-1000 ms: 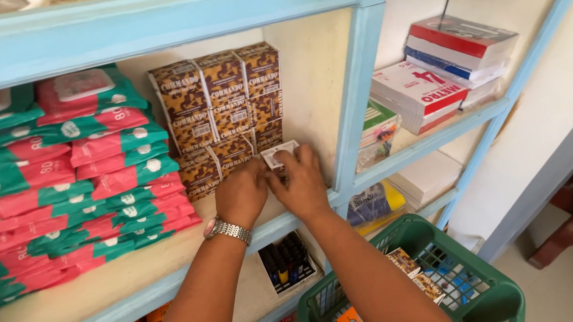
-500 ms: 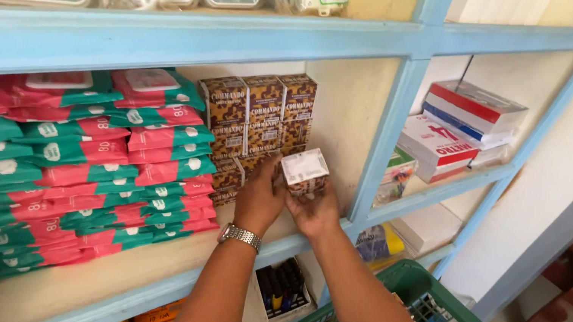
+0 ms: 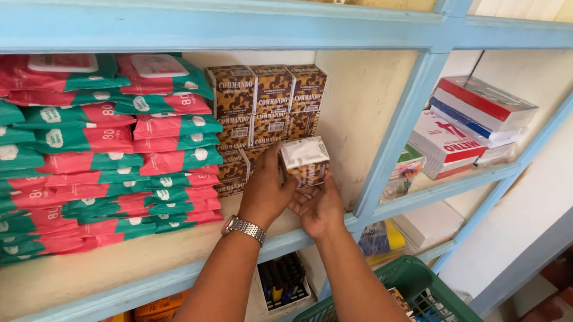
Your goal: The recorder is stocking small boxes of safety matches onto a grocery store shelf from a plastic basket.
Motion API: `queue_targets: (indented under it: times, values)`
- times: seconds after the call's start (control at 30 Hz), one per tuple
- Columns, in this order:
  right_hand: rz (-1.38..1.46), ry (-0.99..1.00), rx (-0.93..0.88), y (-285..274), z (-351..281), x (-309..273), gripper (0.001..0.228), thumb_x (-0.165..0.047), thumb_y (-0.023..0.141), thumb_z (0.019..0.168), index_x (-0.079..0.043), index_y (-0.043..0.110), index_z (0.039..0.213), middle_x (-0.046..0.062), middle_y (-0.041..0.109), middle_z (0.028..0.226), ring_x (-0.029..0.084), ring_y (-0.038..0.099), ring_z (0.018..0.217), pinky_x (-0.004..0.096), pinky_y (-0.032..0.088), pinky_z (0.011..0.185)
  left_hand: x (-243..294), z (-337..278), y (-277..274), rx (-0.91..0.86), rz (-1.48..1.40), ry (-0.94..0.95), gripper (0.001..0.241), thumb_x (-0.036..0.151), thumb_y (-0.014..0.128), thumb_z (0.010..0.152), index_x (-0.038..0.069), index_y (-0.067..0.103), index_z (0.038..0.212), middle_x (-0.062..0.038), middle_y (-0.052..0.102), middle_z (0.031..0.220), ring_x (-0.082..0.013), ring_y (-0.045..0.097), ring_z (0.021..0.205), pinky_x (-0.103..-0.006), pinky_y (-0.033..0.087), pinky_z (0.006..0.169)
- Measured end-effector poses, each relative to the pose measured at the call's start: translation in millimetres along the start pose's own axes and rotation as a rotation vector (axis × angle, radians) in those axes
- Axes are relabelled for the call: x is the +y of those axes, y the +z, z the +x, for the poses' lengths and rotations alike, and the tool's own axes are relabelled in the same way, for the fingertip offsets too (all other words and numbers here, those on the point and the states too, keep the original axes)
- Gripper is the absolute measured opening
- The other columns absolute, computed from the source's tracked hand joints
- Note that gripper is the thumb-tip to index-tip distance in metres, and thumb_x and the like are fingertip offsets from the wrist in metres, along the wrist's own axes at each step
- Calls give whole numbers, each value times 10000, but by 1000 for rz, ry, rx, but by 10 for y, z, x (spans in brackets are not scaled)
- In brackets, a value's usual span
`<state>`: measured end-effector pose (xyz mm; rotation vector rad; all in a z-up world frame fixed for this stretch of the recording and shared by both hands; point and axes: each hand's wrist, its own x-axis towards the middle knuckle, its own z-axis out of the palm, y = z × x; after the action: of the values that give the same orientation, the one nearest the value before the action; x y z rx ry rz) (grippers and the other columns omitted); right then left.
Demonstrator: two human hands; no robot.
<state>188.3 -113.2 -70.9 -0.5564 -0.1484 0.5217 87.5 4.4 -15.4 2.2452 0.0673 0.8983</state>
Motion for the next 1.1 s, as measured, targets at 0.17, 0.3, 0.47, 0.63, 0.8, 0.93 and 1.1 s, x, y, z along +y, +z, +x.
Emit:
queue_targets:
  times: [0.17, 0.3, 0.47, 0.63, 0.8, 0.93, 1.1]
  values:
    - [-300, -57, 184, -257, 203, 33, 459, -480, 380, 1053, -158, 559, 1326, 69, 646, 1125, 225, 593, 1017, 412, 537, 794, 45, 19, -65, 45, -33, -59, 773, 253, 752, 841, 58, 377, 1489, -231, 493, 1468, -390, 558, 1279, -447, 508, 995]
    - [-735, -333, 329, -94, -35, -140, 426, -419, 454, 1084, -74, 603, 1285, 45, 610, 1008, 163, 565, 866, 357, 466, 660, -83, 40, 40, 39, 5, -40, 749, 280, 775, 853, 22, 399, 1449, -250, 515, 1430, -409, 551, 1278, -463, 498, 1002]
    - [-763, -546, 182, 110, -320, -266, 352, -300, 524, 1031, -122, 523, 1335, 3, 666, 1001, 107, 619, 767, 269, 507, 623, -9, 21, 29, 2, -12, -65, 739, 311, 755, 841, 11, 426, 1431, -254, 588, 1357, -409, 622, 1194, -456, 520, 965]
    - [-1057, -834, 40, 197, -452, -264, 402, -128, 626, 974, -75, 580, 1370, 85, 571, 1060, 160, 593, 857, 307, 526, 740, 65, -5, 15, -28, 124, -78, 699, 324, 706, 888, 21, 423, 1451, -256, 618, 1303, -420, 655, 1098, -486, 539, 895]
    - [-1332, -983, -12, 90, -330, -202, 459, 35, 647, 878, -56, 604, 1326, 128, 539, 1179, 242, 642, 935, 350, 546, 812, -12, -44, 80, -133, 329, -154, 476, 317, 635, 939, 62, 531, 1327, -189, 662, 1220, -379, 690, 1005, -507, 560, 820]
    - [-1620, -925, 113, 39, -218, -157, 442, 60, 650, 864, -101, 657, 1275, 158, 537, 1158, 340, 652, 959, 398, 555, 869, -70, -41, 137, -134, 424, -89, 291, 271, 636, 922, 75, 640, 1138, -169, 690, 1125, -357, 702, 966, -506, 562, 786]
    - [-1580, -792, 58, 369, -323, -190, 694, -9, 773, 677, -77, 564, 1336, 208, 453, 1216, 421, 628, 1039, 427, 554, 900, -110, -43, 169, -148, 462, -91, 281, 253, 639, 911, 72, 628, 1126, -178, 698, 1094, -365, 707, 939, -501, 570, 769]
